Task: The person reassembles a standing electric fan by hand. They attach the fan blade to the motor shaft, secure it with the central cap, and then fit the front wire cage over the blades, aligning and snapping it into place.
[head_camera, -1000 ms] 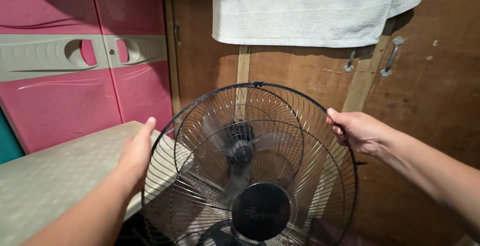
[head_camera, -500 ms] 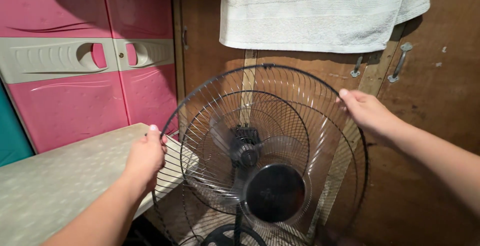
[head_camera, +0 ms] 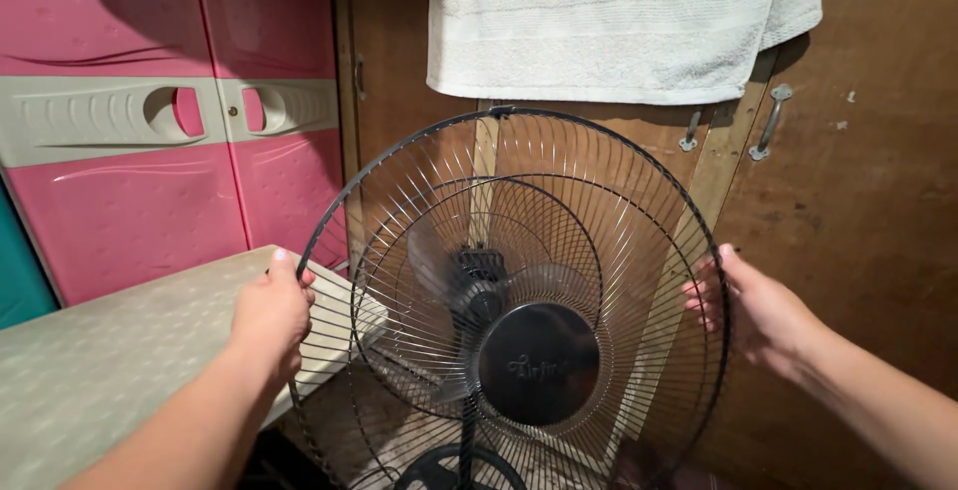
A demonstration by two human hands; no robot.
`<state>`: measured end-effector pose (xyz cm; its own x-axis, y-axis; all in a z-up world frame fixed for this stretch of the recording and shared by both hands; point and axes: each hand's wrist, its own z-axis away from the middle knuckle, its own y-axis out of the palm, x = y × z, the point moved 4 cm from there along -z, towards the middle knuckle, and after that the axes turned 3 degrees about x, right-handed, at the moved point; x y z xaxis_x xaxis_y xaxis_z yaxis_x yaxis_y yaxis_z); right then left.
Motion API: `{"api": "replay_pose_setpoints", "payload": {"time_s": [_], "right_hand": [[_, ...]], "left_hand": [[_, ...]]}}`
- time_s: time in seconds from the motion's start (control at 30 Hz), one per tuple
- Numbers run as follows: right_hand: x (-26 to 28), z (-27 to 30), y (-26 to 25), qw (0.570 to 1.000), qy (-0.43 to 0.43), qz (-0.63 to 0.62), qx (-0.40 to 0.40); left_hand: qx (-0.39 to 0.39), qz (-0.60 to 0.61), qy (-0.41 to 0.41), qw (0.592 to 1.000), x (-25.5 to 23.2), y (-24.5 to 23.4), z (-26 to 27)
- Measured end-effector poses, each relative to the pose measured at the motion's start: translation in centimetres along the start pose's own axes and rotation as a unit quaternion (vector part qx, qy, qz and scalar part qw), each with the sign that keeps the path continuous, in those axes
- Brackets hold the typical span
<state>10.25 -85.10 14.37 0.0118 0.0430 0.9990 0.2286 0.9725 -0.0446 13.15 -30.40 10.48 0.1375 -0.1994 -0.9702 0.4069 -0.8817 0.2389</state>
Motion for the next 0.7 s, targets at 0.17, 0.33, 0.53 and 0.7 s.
{"api": "replay_pose_setpoints", "payload": {"time_s": [0.17, 0.33, 0.53, 0.7], "right_hand": [[-1.2, -1.3, -1.6, 0.996, -0.047, -0.044, -0.068], [-3.2, -2.8, -2.5, 0.988, -0.036, -0.071, -0.132], [-5.9, -5.9, -1.4, 0.984, -0.034, -0.110, -0.136], [-7.2, -9.9, -0.3, 0.978, 0.002, -0.122, -0.167]], "left_hand": [[-0.036, 0.105, 0.016, 0.994, 1.4, 0.3, 0.2], [-0.078, -0.053, 0.139, 0.986, 2.7, 0.6, 0.9], [-0.202, -0.126, 0.161, 0.958, 4.1, 2.0, -0.7], [-0.202, -0.170, 0.141, 0.954, 5.2, 3.5, -4.5]]}}
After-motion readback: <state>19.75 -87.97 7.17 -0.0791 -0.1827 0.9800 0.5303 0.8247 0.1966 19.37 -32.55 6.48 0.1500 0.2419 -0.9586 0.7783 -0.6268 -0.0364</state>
